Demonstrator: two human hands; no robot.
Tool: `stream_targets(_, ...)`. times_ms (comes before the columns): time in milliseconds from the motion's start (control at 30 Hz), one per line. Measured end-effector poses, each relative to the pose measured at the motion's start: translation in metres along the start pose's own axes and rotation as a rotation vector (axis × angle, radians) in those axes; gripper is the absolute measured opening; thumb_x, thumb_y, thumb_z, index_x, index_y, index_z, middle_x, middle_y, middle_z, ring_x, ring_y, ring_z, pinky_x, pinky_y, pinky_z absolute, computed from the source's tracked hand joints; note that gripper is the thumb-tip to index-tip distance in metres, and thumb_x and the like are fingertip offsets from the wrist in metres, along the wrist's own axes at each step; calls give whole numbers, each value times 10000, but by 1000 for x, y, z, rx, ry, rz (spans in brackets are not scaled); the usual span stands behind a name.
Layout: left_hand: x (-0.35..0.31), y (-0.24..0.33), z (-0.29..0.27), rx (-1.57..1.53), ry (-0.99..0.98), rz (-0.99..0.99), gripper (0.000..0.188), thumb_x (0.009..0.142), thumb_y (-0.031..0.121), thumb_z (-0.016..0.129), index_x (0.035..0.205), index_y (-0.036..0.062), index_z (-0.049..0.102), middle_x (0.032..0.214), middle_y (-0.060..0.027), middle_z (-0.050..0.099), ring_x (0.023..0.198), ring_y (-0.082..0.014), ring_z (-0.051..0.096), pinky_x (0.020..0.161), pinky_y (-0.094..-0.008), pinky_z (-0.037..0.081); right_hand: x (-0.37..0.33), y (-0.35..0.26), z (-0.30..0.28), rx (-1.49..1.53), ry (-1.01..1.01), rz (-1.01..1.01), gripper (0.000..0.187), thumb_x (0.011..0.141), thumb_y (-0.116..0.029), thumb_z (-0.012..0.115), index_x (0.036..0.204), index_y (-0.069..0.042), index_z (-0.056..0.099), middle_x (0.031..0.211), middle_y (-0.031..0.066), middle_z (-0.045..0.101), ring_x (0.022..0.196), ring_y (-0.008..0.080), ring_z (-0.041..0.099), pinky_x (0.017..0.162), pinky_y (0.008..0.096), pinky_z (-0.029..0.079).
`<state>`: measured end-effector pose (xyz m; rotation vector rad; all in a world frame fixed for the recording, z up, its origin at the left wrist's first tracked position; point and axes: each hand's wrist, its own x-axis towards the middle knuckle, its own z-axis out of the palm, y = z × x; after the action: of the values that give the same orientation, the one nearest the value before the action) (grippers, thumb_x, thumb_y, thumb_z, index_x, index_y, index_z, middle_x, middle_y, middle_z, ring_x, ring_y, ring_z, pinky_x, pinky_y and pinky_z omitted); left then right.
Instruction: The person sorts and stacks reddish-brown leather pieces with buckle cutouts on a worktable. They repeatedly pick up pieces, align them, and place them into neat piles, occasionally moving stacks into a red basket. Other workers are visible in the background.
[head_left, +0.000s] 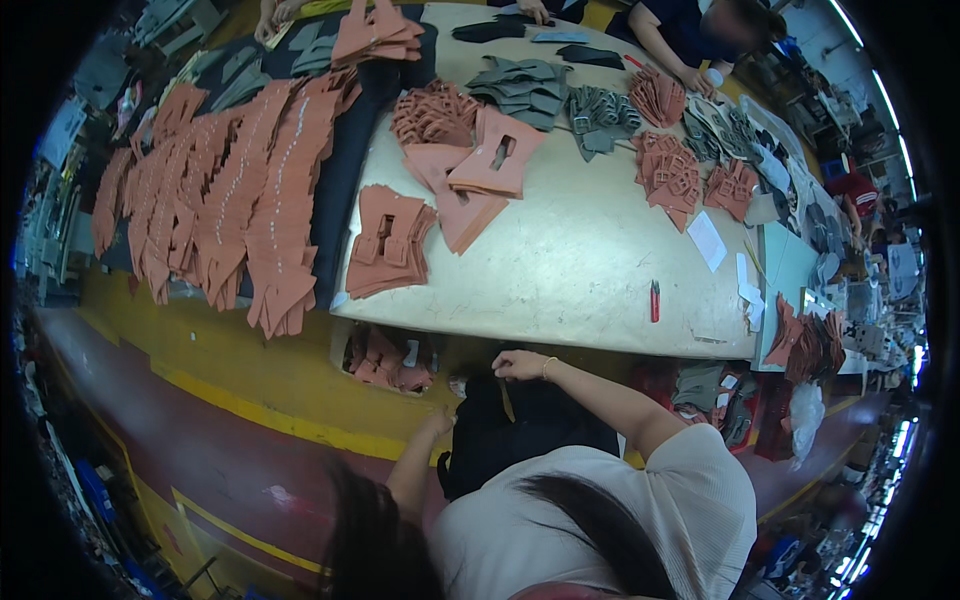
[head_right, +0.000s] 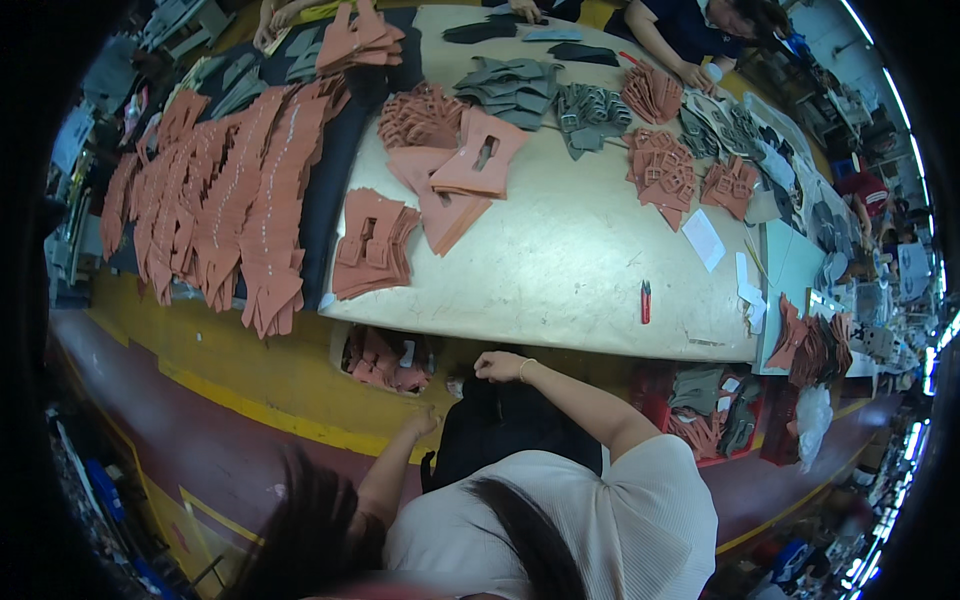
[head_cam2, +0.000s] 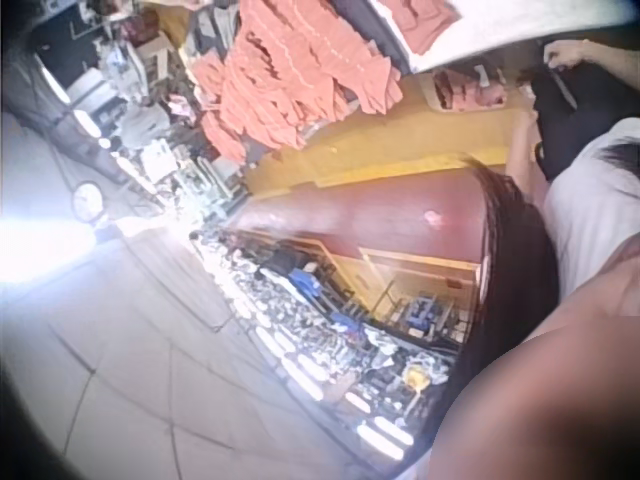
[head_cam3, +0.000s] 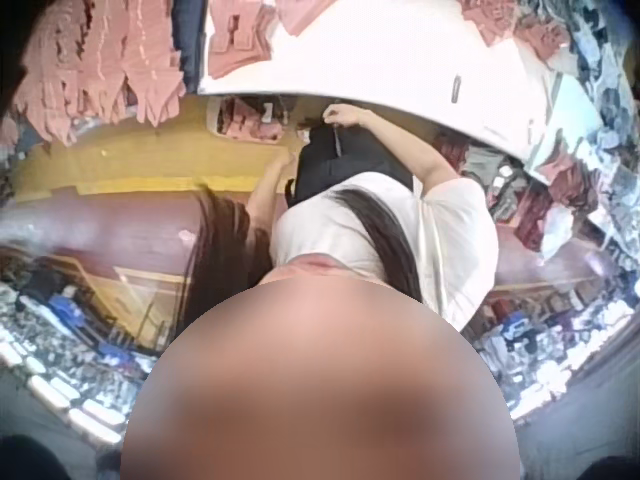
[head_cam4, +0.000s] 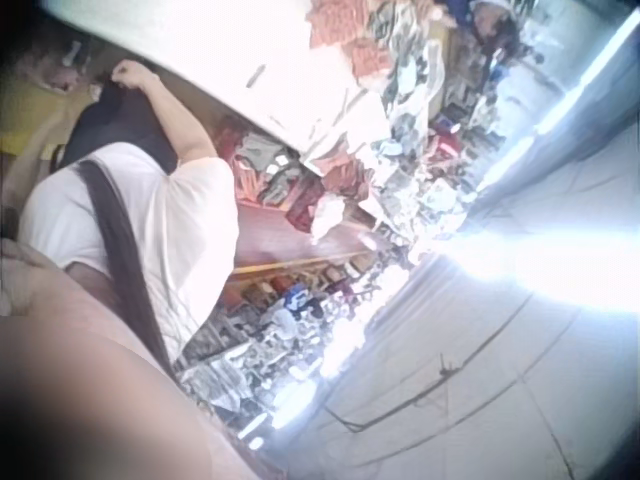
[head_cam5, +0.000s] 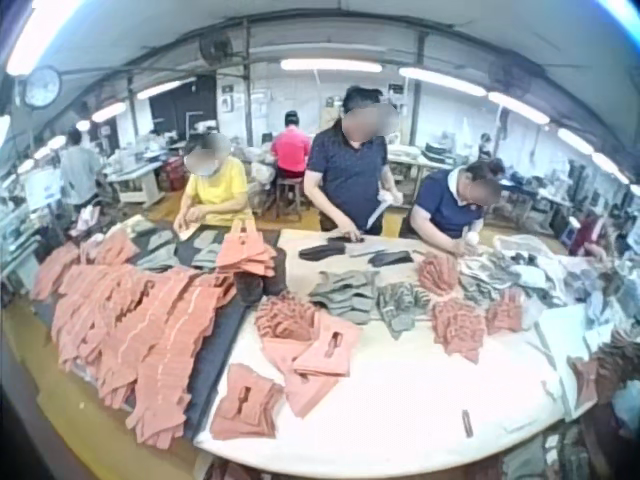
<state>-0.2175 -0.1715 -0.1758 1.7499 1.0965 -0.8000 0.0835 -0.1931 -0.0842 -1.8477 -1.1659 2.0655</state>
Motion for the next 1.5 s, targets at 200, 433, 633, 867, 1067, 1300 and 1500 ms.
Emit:
stream_targets(200,51,36,-75,190,42,130,500,824,358,583,1179,6,582,1056,-254,639,999,-387,621,862,-448,484,-13,-24,-103,378,228,-137,303,921,-282,586,1154,-88,586,906,20,629,783,106,593,677,251,487)
stream_targets(433,33,84,-65,-17,140,73,336,830,289,560,1000,17,659,904,-236,664,801,-356,662,705,-455,508,82,-55,-280,266,938,-285,474,856,-296,640,1212,3,549,1030,86,643,866,179,617,718,295,509)
stream_targets(633,-36,109,7,-452,221,-148,395,875,365,591,1070,26,646,870,-166,680,726,-293,648,693,-374,514,154,-101,-376,614,1025,-140,577,770,-261,743,1208,53,538,1062,128,637,924,206,627,774,304,511)
stream_targets(867,-56,93,44,-686,248,-386,471,847,383,633,1161,34,599,1020,-244,657,990,-326,644,856,-391,495,119,-123,-374,921,843,-248,480,774,-158,748,1171,34,558,1052,107,635,934,193,624,804,303,505)
stream_targets(1067,-38,108,-14,-679,409,-162,499,877,321,608,1265,22,515,1143,-256,611,1068,-374,603,908,-407,473,35,-121,-331,798,958,-694,202,823,-108,689,946,-4,568,888,71,621,795,132,585,727,271,483)
stream_targets(1300,-54,220,-143,-1041,598,227,731,828,316,708,1399,29,351,1356,-182,458,1261,-272,455,1024,-377,382,-103,-99,-289,393,451,-573,306,798,-235,755,900,-29,554,783,4,617,718,47,553,600,215,470)
stream_targets(1500,-64,265,-171,-1601,-6,671,927,764,354,761,1437,5,227,1423,-137,370,1294,-255,404,1073,-410,339,-104,-89,-223,564,-62,-566,252,851,-131,692,1040,-24,564,1034,47,644,958,91,584,849,263,476)
